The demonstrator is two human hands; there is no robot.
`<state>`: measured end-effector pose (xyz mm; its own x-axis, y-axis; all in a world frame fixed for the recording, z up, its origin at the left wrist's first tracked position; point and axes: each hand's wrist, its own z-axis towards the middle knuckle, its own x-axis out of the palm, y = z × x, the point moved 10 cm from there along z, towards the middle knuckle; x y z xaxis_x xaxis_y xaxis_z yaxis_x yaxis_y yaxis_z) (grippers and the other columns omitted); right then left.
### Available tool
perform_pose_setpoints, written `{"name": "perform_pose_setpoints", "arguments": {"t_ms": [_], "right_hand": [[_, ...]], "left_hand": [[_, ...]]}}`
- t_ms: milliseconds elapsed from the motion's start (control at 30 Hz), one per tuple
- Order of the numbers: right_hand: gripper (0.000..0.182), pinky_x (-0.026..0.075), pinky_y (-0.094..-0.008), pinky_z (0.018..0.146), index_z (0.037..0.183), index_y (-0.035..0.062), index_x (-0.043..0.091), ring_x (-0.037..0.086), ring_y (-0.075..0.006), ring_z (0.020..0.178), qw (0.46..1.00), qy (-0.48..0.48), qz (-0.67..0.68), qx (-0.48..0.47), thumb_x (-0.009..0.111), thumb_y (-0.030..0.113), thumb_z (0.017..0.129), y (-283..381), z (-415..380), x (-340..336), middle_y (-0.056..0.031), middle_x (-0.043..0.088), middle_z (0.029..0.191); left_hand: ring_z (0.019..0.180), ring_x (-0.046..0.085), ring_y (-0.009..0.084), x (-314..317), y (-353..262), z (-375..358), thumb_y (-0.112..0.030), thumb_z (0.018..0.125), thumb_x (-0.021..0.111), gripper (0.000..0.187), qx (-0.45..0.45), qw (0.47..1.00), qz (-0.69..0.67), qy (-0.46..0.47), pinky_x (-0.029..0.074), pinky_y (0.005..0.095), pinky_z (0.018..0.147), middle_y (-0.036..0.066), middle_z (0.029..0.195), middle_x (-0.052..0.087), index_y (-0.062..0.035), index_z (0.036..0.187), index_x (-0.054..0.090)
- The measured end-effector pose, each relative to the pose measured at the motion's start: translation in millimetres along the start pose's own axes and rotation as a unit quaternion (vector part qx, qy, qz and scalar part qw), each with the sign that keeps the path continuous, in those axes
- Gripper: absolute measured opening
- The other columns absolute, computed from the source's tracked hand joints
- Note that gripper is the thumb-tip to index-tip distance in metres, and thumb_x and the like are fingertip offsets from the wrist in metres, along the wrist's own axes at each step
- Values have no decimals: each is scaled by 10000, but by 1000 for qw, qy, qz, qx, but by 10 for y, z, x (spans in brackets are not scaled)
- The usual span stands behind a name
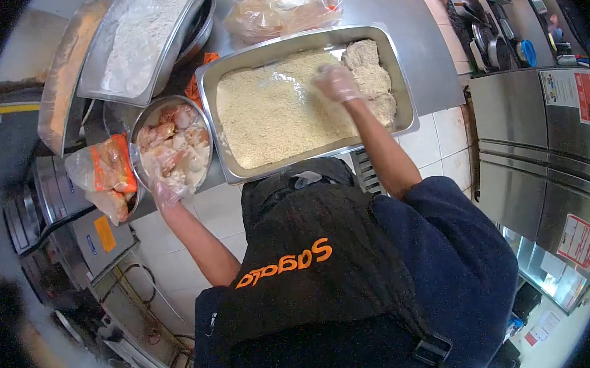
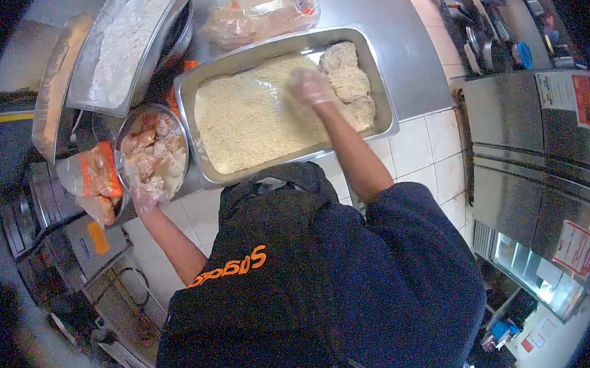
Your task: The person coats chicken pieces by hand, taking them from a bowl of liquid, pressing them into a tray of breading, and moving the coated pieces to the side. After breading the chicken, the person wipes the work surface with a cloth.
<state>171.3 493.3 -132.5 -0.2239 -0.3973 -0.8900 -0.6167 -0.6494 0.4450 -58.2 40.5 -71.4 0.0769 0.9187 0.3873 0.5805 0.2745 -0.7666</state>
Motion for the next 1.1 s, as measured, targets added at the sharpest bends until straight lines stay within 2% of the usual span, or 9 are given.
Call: {"name": "perform_pose_setpoints", "arguments": {"t_ms": [133, 333, 433, 600, 667, 733, 767, 833, 1100], "right_hand": [[530, 312, -413, 985, 1144, 46, 515, 456, -321, 1123, 991, -30, 8, -131, 570, 425, 778, 1213, 36, 301, -195, 532, 1140], [695, 194, -459, 1047, 1281, 77, 409, 325, -367, 1236, 958, -22, 10, -287, 491, 538, 768, 2325, -428, 613, -193, 378, 1323], [676, 122, -511, 1052, 1303, 175, 396, 213, -375, 1300, 911, 121, -40, -392, 451, 582, 766, 2403, -670, 843, -151, 313, 1379], [576, 67, -566, 1037, 1247, 235, 455, 179, -344, 1316, 930, 72, -87, -349, 431, 571, 780, 2002, -391, 724, -135, 283, 1395], [542, 89, -555, 1038, 1207, 229, 493, 206, -342, 1303, 948, -104, -76, -291, 434, 563, 784, 1798, -207, 443, -133, 279, 1396], [494, 167, -546, 1021, 1185, 194, 511, 281, -344, 1262, 969, -55, -46, -236, 496, 490, 790, 1547, -85, 298, -132, 357, 1351], [476, 239, -504, 996, 1185, 174, 506, 349, -329, 1215, 968, -114, 8, -225, 531, 433, 787, 1451, -121, 44, -129, 408, 1309], [426, 361, -427, 931, 1134, 116, 533, 460, -304, 1120, 961, -168, 134, -176, 593, 332, 771, 1277, -158, -292, -130, 500, 1213], [229, 455, -404, 809, 852, 41, 632, 576, -307, 920, 949, -279, 119, -87, 667, 216, 710, 851, -310, -505, -155, 622, 921]], "left_hand": [[999, 535, 279, -150, -16, 86, -175, 845, 525, 466, 60, 992, 112, 26, 414, 364, 917, 179, 1090, 547, 37, 1239, 392], [902, 572, 229, -402, -289, 82, -63, 843, 496, 339, 183, 961, 203, -37, 465, 337, 826, 123, 1053, 573, 41, 1166, 476], [896, 583, 174, 85, -609, -214, -53, 762, 629, 369, 203, 885, 418, -32, 466, 302, 790, 97, 1012, 610, 34, 1108, 536], [876, 601, 177, 816, -861, -486, -97, 749, 649, 331, 175, 784, 595, -19, 469, 297, 753, 108, 985, 632, 26, 1049, 581], [862, 607, 175, 1054, -910, -567, -120, 738, 662, 317, 216, 775, 593, 16, 472, 299, 735, 115, 969, 639, 27, 1012, 601], [791, 609, 175, 1417, -897, -661, -146, 698, 697, 308, 339, 624, 699, 83, 474, 298, 706, 105, 889, 647, 16, 950, 623], [791, 609, 175, 1538, -857, -647, -146, 698, 697, 308, 337, 624, 700, 85, 474, 298, 706, 105, 889, 647, 16, 950, 623], [698, 540, 93, 1837, -568, -512, -154, 707, 714, 280, 241, 758, 578, 183, 448, 252, 613, 45, 837, 627, -2, 927, 632], [666, 563, 135, 2713, 385, -333, -132, 706, 693, 200, 288, 721, 551, 307, 448, 288, 612, 82, 747, 630, -15, 862, 646]]}}
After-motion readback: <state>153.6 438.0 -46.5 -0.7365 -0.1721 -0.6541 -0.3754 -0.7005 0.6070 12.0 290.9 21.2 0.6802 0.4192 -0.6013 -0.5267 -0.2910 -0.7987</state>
